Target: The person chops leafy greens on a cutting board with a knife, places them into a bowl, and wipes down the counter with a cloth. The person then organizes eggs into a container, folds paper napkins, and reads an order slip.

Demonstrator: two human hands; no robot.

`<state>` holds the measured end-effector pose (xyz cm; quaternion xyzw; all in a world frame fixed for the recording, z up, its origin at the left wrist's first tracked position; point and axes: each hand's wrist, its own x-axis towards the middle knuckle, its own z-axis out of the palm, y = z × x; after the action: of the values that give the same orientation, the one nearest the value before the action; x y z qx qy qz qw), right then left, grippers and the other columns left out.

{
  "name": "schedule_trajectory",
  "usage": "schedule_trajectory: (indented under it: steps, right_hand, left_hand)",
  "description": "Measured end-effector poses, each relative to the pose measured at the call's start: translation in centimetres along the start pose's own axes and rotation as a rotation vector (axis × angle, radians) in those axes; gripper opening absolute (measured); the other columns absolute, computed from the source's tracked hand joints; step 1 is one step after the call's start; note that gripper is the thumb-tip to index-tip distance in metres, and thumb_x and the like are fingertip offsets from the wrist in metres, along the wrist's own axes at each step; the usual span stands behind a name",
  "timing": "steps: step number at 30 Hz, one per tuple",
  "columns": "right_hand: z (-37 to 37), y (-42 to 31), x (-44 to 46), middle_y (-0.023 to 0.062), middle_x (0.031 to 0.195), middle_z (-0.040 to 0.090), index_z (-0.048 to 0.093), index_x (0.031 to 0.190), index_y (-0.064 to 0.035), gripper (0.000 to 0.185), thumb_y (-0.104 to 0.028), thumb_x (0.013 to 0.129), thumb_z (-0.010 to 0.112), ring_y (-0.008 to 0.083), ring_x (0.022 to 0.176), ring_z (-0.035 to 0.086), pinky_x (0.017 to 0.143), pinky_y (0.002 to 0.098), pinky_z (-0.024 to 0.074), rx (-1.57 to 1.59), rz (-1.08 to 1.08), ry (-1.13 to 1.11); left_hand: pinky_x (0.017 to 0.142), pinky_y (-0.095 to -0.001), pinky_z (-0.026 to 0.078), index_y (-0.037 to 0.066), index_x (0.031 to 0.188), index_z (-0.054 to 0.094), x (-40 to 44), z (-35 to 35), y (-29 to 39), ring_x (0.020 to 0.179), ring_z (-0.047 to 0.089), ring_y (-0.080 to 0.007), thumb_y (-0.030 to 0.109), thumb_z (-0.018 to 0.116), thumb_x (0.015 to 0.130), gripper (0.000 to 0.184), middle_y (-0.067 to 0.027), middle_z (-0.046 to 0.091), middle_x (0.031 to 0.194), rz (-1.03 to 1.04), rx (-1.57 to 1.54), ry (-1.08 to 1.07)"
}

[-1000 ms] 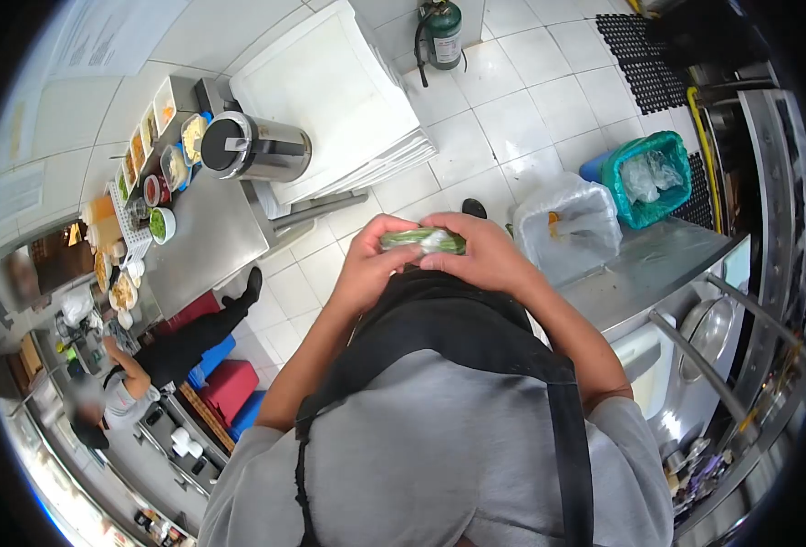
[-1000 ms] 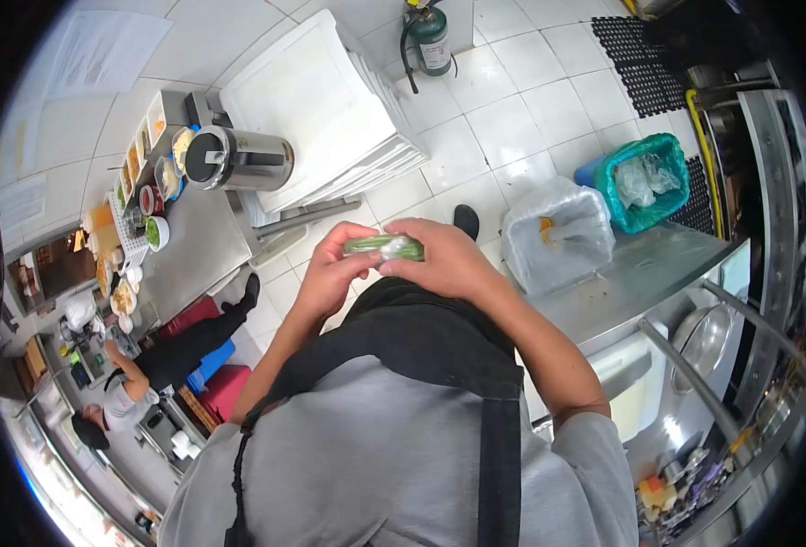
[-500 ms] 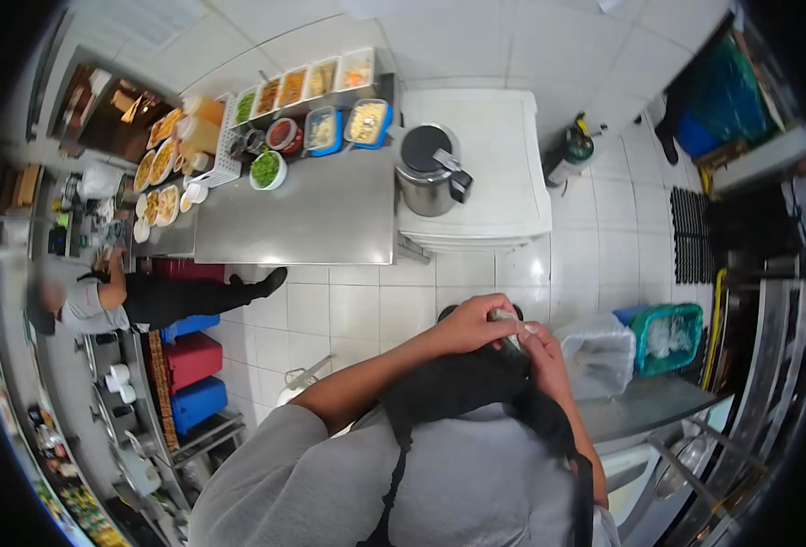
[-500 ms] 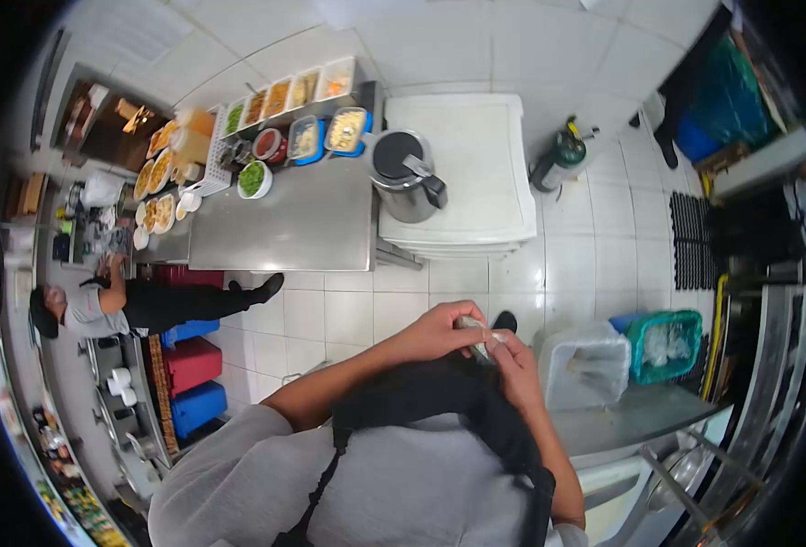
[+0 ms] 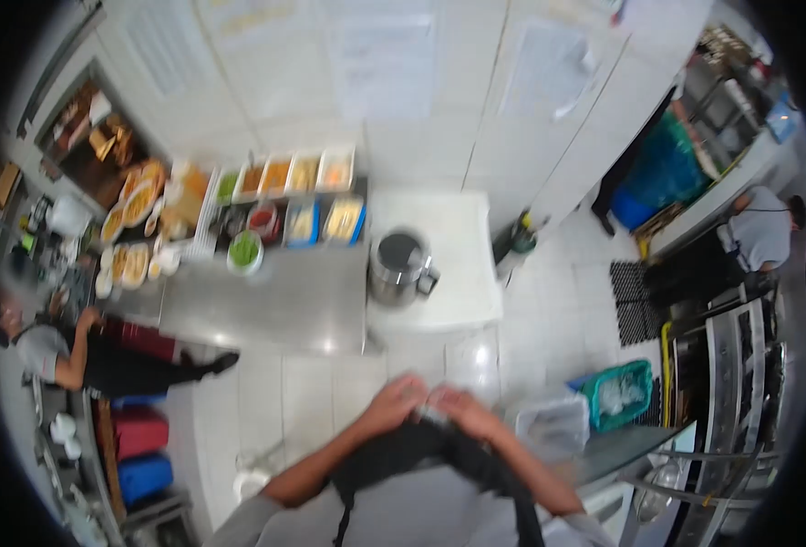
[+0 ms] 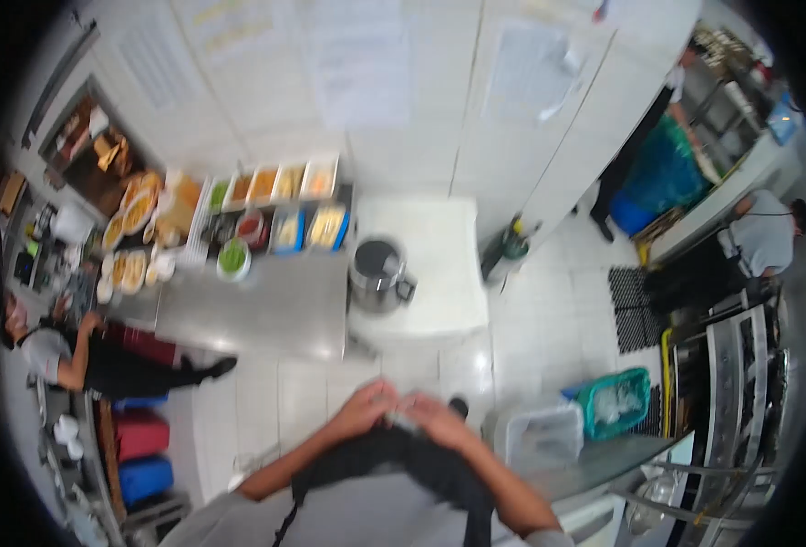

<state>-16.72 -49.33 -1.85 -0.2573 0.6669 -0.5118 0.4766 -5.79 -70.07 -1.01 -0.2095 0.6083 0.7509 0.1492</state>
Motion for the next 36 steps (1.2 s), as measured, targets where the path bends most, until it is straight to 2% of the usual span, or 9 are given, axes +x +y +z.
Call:
schedule_trajectory:
  steps: [2, 6, 9, 12, 15, 23, 29, 32, 36]
  right_hand:
    - [1.2, 4.1, -0.2, 0.0102, 0.133, 0.067, 0.066, 0.13, -0.0044, 0.042, -0.041, 0.114, 0.051, 0.0224, 0.124, 0.061, 0.112, 0.0356, 0.0434, -0.278, -0.061, 0.065]
    - [0.6, 7.4, -0.5, 0.0031, 0.113, 0.07, 0.07, 0.122, -0.007, 0.039, -0.043, 0.111, 0.059, 0.0153, 0.106, 0.066, 0.095, 0.0314, 0.0508, 0.03, 0.171, 0.126]
    - [1.4, 8.7, -1.6, 0.0151, 0.15, 0.059, 0.059, 0.143, -0.0174, 0.061, -0.039, 0.093, 0.084, 0.0406, 0.127, 0.064, 0.108, 0.058, 0.0525, 0.317, 0.201, 0.259]
    - [2.7, 6.1, -5.0, 0.003, 0.11, 0.069, 0.07, 0.118, -0.0083, 0.031, -0.038, 0.11, 0.062, 0.0144, 0.096, 0.067, 0.084, 0.0308, 0.0535, 0.558, 0.133, 0.395]
    - [3.1, 1.1, -8.5, 0.0051, 0.112, 0.07, 0.066, 0.126, -0.0063, 0.033, -0.035, 0.11, 0.062, 0.0143, 0.095, 0.068, 0.083, 0.0319, 0.0576, 0.77, 0.086, 0.348]
    - [7.9, 8.5, -15.2, 0.0093, 0.105, 0.07, 0.063, 0.116, -0.0036, 0.029, -0.03, 0.107, 0.058, 0.0187, 0.085, 0.069, 0.075, 0.0347, 0.0577, 0.944, -0.158, 0.503]
    - [14.4, 11.0, -27.5, 0.0102, 0.101, 0.07, 0.062, 0.121, -0.0068, 0.029, -0.031, 0.108, 0.053, 0.0172, 0.084, 0.069, 0.073, 0.032, 0.0582, 1.077, -0.199, 0.691]
    - [19.1, 13.6, -35.3, 0.0081, 0.095, 0.069, 0.064, 0.117, -0.0076, 0.031, -0.035, 0.109, 0.052, 0.0157, 0.074, 0.066, 0.066, 0.03, 0.0566, 1.168, -0.226, 0.866]
    - [27.4, 16.9, -47.2, 0.0056, 0.087, 0.067, 0.066, 0.113, -0.007, 0.04, -0.044, 0.11, 0.05, 0.0139, 0.065, 0.062, 0.06, 0.0284, 0.0528, 1.277, -0.251, 1.205]
  left_hand:
    - [0.064, -0.0289, 0.053, 0.008, 0.109, 0.066, 0.7, -0.2, -1.4, 0.069, 0.066, -0.0117, 0.023, 0.065, 0.107, 0.016, -0.0022, 0.067, 0.088, 0.044, 0.053, -0.028]
    - [0.063, -0.0257, 0.054, 0.009, 0.112, 0.069, 1.3, 1.2, 1.6, 0.074, 0.068, -0.0095, 0.024, 0.067, 0.105, 0.017, -0.0011, 0.068, 0.094, -0.151, 0.114, -0.122]
    - [0.063, -0.0281, 0.056, 0.005, 0.106, 0.068, 3.3, 2.0, 0.8, 0.07, 0.066, -0.0123, 0.026, 0.068, 0.105, 0.02, -0.0055, 0.071, 0.09, -0.042, 0.098, -0.267]
    - [0.059, -0.0265, 0.053, 0.008, 0.11, 0.07, 5.5, 2.9, -0.8, 0.073, 0.068, -0.0103, 0.027, 0.064, 0.108, 0.02, -0.0033, 0.073, 0.094, 0.024, 0.147, -0.428]
    - [0.058, -0.0303, 0.057, 0.007, 0.106, 0.067, 5.4, 5.2, 1.4, 0.075, 0.07, -0.0127, 0.024, 0.067, 0.103, 0.017, -0.0069, 0.071, 0.088, -0.066, 0.194, -0.466]
    - [0.063, -0.0273, 0.051, 0.003, 0.099, 0.063, 0.5, 13.8, 0.1, 0.073, 0.061, -0.0098, 0.014, 0.059, 0.103, 0.012, -0.005, 0.065, 0.083, 0.025, 0.314, -0.732]
    - [0.071, -0.0281, 0.052, 0.003, 0.116, 0.064, -4.1, 22.8, -5.0, 0.078, 0.063, -0.0099, 0.025, 0.056, 0.114, 0.023, -0.0048, 0.069, 0.09, 0.263, 0.723, -0.994]
    - [0.061, -0.0294, 0.046, 0.004, 0.148, 0.054, -11.8, 29.9, -5.5, 0.068, 0.05, -0.0113, 0.03, 0.047, 0.117, 0.041, -0.0014, 0.055, 0.081, 0.151, 0.75, -1.104]
    - [0.07, -0.0292, 0.047, 0.005, 0.139, 0.059, -19.0, 38.2, -11.5, 0.077, 0.055, -0.013, 0.033, 0.047, 0.117, 0.038, -0.004, 0.063, 0.092, 0.036, 0.694, -1.201]
